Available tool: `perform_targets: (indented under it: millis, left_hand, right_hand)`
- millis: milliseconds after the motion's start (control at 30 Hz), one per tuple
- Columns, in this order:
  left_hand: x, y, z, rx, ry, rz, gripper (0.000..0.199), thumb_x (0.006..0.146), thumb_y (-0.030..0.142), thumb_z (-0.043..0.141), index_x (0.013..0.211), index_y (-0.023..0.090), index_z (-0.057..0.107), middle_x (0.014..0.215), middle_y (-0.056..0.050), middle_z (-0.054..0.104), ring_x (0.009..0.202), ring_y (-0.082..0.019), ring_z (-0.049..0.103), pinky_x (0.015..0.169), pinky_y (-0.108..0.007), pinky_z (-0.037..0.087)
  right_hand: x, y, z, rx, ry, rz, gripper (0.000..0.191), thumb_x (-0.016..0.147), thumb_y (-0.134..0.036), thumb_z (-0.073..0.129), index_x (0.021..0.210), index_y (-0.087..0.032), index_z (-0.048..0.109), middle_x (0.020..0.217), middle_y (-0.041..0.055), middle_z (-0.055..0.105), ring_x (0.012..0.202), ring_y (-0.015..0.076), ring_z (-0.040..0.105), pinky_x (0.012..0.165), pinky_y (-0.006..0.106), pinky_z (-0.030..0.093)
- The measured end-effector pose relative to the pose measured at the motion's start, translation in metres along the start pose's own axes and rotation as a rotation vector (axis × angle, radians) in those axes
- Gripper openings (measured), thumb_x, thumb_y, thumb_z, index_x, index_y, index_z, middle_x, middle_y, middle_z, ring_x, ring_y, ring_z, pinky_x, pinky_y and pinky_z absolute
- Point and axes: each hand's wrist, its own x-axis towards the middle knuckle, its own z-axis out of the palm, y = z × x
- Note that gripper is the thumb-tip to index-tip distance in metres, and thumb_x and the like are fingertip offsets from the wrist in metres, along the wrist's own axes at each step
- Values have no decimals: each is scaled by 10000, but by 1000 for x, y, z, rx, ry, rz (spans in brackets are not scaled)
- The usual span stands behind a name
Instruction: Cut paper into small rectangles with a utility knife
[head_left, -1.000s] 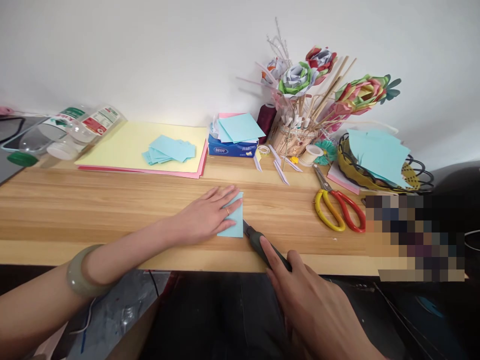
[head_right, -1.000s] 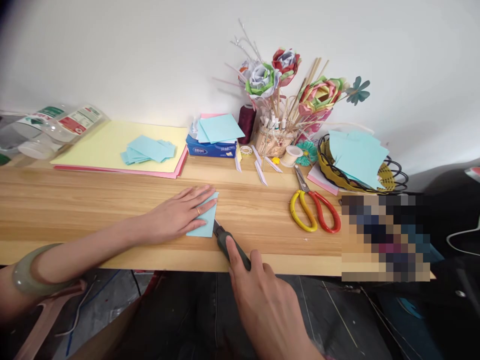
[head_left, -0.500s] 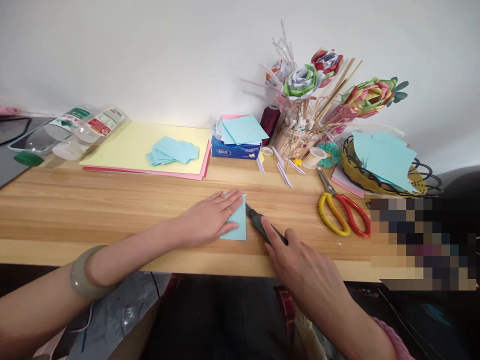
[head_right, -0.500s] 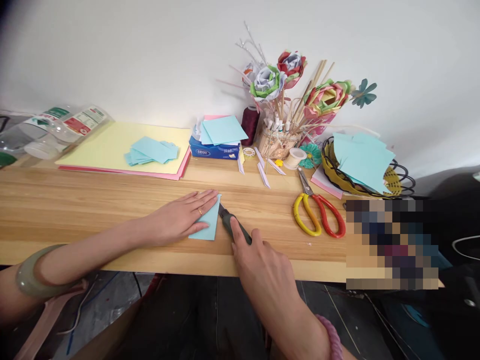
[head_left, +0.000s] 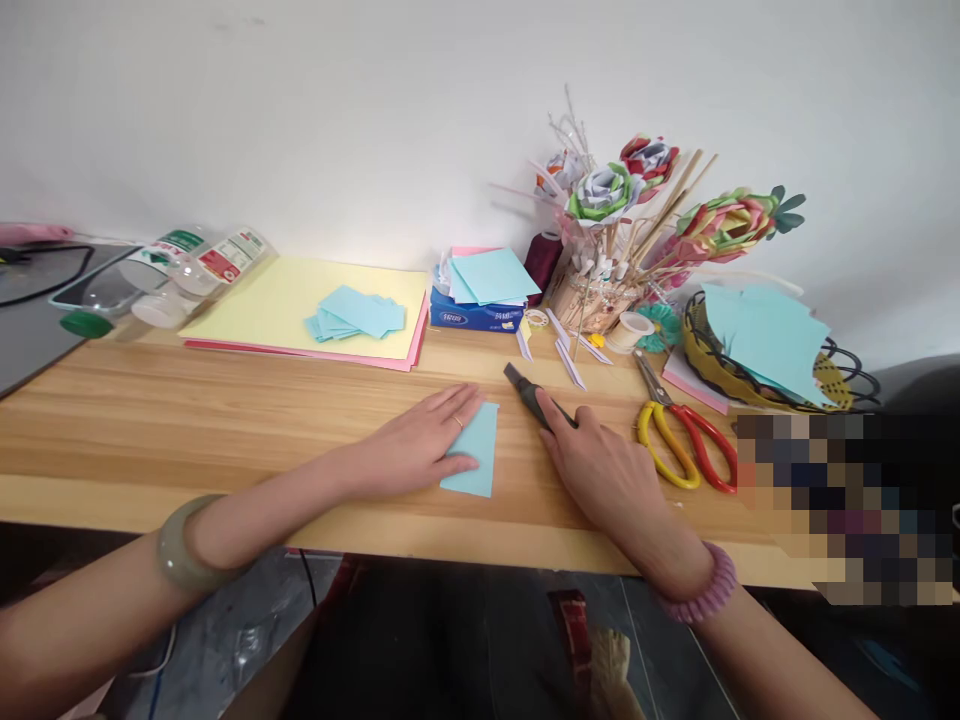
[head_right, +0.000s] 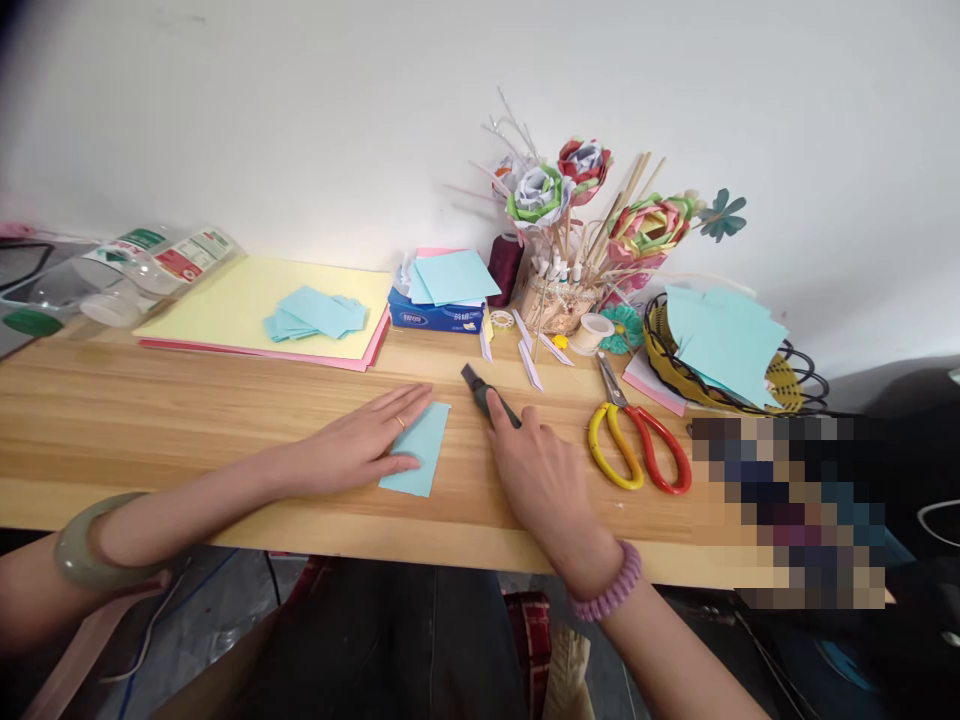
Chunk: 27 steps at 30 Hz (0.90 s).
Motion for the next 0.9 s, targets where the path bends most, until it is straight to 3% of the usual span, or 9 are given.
perform_targets:
  millis: [133, 267, 400, 467, 567, 667, 800, 900]
  left_hand:
    - [10, 2, -8, -115, 38, -186, 751, 819, 398, 581, 1421, 136, 216, 1438, -141, 344, 1311, -268, 297, 1042, -380, 309]
    - [24, 3, -18, -97, 59, -290, 667, 721, 384, 661, 1298, 143, 428, 1216, -151, 541, 1138, -331, 465, 921, -440, 407]
    - [32, 0, -24, -125, 80, -314, 453, 671, 281, 691, 1105, 191, 595, 1056, -88, 589, 911, -253, 602, 794, -350, 489]
    - [33, -4, -26, -152, 118, -312, 460, 648, 205, 700, 1097, 210, 602, 1054, -61, 583, 897, -211, 618, 792, -300, 503]
    - [32, -18, -34, -171, 250, -355, 531, 674, 161, 681, 1183, 217, 543, 1107, -55, 560, 993, -192, 595, 857, -279, 498]
    - [26, -49, -50, -151, 450, -487, 592, 773, 266, 627, 1309, 185, 389, 1217, -93, 486, 1114, -221, 529, 931, -329, 468]
    - [8, -93, -69, -73, 638, -663, 732, 849, 497, 513, 1371, 81, 212, 1344, -171, 324, 1194, -332, 434, 967, -438, 412]
    - [-6, -110, -72, 40, 735, -690, 831, 854, 657, 394, 1390, 63, 168, 1439, -165, 128, 1294, -456, 197, 1053, -509, 232]
  right_hand:
    - [22, 8, 13, -17, 111, 44, 444, 941, -344, 372, 1377, -261, 371, 891, 75, 577, 718, 203, 609, 496, 260, 366]
    - [36, 8, 19, -7, 260, 26, 526, 924, -331, 403, 1408, -153, 299, 1084, 157, 562, 940, 254, 547, 746, 365, 430]
    - [39, 7, 26, 92, 452, -15, 569, 909, -323, 421, 1380, -36, 280, 1238, 220, 496, 1108, 289, 460, 905, 418, 384]
    - [39, 8, 29, 146, 479, -33, 550, 909, -310, 413, 1365, -25, 296, 1255, 229, 481, 1142, 297, 441, 927, 431, 378]
    - [39, 8, 32, 193, 483, -49, 536, 902, -298, 429, 1341, -6, 333, 1244, 236, 483, 1139, 306, 447, 927, 439, 387]
    - [39, 8, 32, 213, 484, -66, 529, 900, -301, 437, 1331, -7, 350, 1235, 230, 492, 1126, 303, 460, 915, 441, 404]
    - [53, 10, 22, 252, 491, -121, 481, 912, -305, 415, 1305, -28, 396, 1210, 203, 529, 1127, 278, 474, 929, 427, 407]
    - [83, 15, 10, 274, 492, -152, 421, 938, -278, 360, 1279, -46, 440, 1248, 177, 527, 1159, 242, 469, 969, 382, 385]
